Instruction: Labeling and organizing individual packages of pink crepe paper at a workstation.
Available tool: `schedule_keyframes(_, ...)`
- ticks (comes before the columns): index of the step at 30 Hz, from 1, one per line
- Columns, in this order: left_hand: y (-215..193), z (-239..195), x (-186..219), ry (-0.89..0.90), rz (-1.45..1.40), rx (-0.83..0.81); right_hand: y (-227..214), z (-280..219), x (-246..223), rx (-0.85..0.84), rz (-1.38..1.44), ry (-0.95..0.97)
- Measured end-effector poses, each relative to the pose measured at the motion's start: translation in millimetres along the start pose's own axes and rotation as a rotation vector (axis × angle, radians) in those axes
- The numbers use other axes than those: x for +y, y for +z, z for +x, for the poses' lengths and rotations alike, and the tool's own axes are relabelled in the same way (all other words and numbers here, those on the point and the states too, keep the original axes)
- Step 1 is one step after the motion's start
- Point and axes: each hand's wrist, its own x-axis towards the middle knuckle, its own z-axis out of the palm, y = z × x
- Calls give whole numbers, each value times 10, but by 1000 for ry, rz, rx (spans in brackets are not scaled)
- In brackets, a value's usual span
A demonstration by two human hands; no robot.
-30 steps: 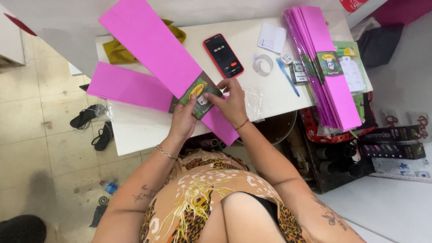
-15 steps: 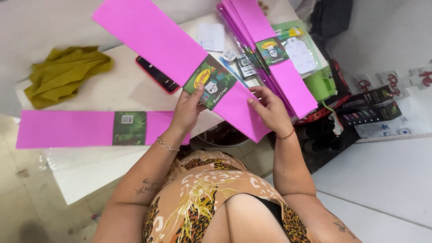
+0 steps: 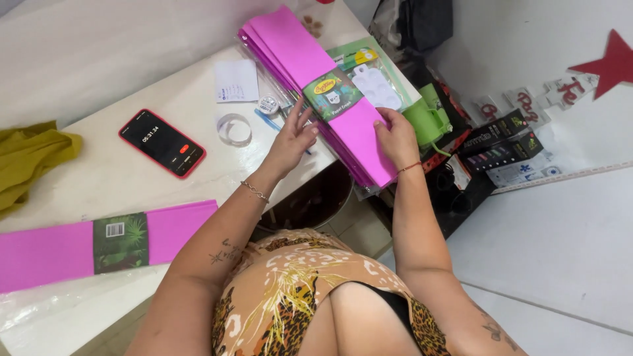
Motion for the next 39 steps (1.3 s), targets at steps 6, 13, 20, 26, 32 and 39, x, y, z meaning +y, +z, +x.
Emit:
schedule_keyframes(6, -198, -252, -138, -109, 261, 62, 133, 68, 104, 38, -315, -82)
schedule_keyframes(13, -511, -808, 25, -186, 380, 162, 502, -122, -676, 115, -83, -506)
schedule_keyframes(20, -1165, -1613, 137, -104, 310, 455, 1441, -445, -1325, -287, -49, -566)
schedule_keyframes(26, -1525, -2278, 328, -98, 317, 658, 2018, -574, -1848, -496, -241, -420)
schedule_keyframes(32, -1572, -2595, 517, -131, 344, 679, 2170, -519, -1964, -364, -319, -357)
schedule_keyframes(39, -1530, -2452, 587, -199, 378, 615, 2664, -65, -1432, -231, -282, -324)
